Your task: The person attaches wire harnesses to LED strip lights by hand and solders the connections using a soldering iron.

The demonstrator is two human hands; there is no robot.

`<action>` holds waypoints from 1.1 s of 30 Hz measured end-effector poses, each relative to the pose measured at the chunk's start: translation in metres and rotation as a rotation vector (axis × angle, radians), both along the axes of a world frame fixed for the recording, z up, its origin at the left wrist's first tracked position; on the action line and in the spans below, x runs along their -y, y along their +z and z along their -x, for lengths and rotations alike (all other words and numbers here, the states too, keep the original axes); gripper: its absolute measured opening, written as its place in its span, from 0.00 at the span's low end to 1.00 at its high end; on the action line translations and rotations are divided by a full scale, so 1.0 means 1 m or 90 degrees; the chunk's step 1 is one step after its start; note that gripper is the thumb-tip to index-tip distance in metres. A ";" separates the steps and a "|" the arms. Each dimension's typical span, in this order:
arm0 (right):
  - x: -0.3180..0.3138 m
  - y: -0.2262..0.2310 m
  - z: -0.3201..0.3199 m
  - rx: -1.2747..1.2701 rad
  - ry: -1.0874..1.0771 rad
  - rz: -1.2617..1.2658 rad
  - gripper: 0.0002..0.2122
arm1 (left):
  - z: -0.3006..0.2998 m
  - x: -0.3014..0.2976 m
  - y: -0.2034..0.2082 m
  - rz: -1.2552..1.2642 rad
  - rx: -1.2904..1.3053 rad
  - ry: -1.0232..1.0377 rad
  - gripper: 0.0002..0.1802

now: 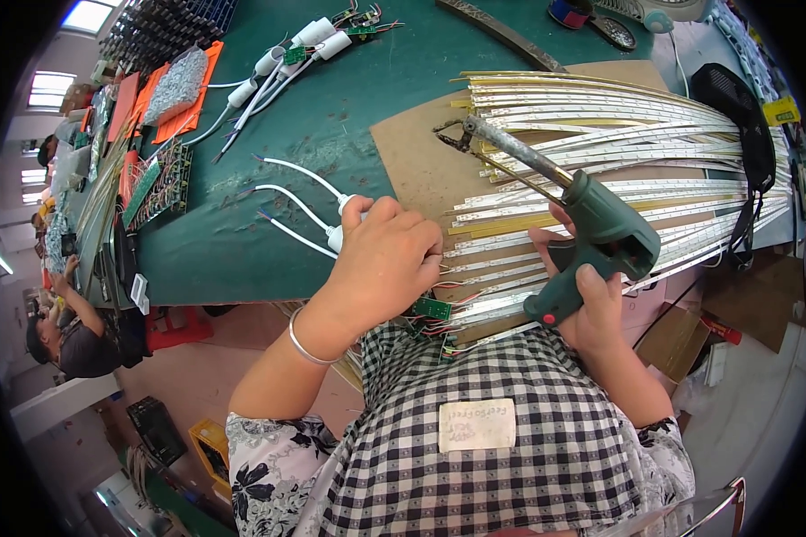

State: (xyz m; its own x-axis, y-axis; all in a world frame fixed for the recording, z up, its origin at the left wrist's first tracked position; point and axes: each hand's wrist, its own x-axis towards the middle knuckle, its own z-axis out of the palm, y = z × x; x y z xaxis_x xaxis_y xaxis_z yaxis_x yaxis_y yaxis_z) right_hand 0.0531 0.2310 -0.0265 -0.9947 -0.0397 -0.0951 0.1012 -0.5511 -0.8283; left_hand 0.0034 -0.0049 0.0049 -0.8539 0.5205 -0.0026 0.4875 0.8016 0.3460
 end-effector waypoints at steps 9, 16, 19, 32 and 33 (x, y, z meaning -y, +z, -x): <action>-0.002 -0.005 -0.003 0.028 0.006 -0.013 0.35 | 0.015 0.013 0.014 -0.054 0.147 -0.129 0.10; 0.000 -0.005 -0.002 0.011 0.005 -0.020 0.35 | 0.015 0.015 0.002 -0.205 0.075 -0.175 0.09; 0.000 -0.004 -0.002 -0.008 0.007 -0.029 0.34 | 0.012 0.009 -0.004 -0.191 -0.022 -0.170 0.09; 0.000 -0.007 -0.005 -0.035 0.021 -0.080 0.30 | 0.008 0.003 -0.006 -0.183 -0.029 -0.143 0.09; 0.000 -0.006 -0.005 -0.021 0.026 -0.103 0.33 | 0.007 0.002 -0.007 -0.184 -0.029 -0.143 0.09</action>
State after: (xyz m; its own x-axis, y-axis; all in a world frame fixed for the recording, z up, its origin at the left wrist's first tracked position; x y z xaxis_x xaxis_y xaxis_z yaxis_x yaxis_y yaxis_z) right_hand 0.0576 0.2314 -0.0328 -0.9953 -0.0666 -0.0704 0.0915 -0.4065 -0.9090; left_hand -0.0041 -0.0071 -0.0021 -0.7143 0.6683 0.2076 0.6604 0.5455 0.5161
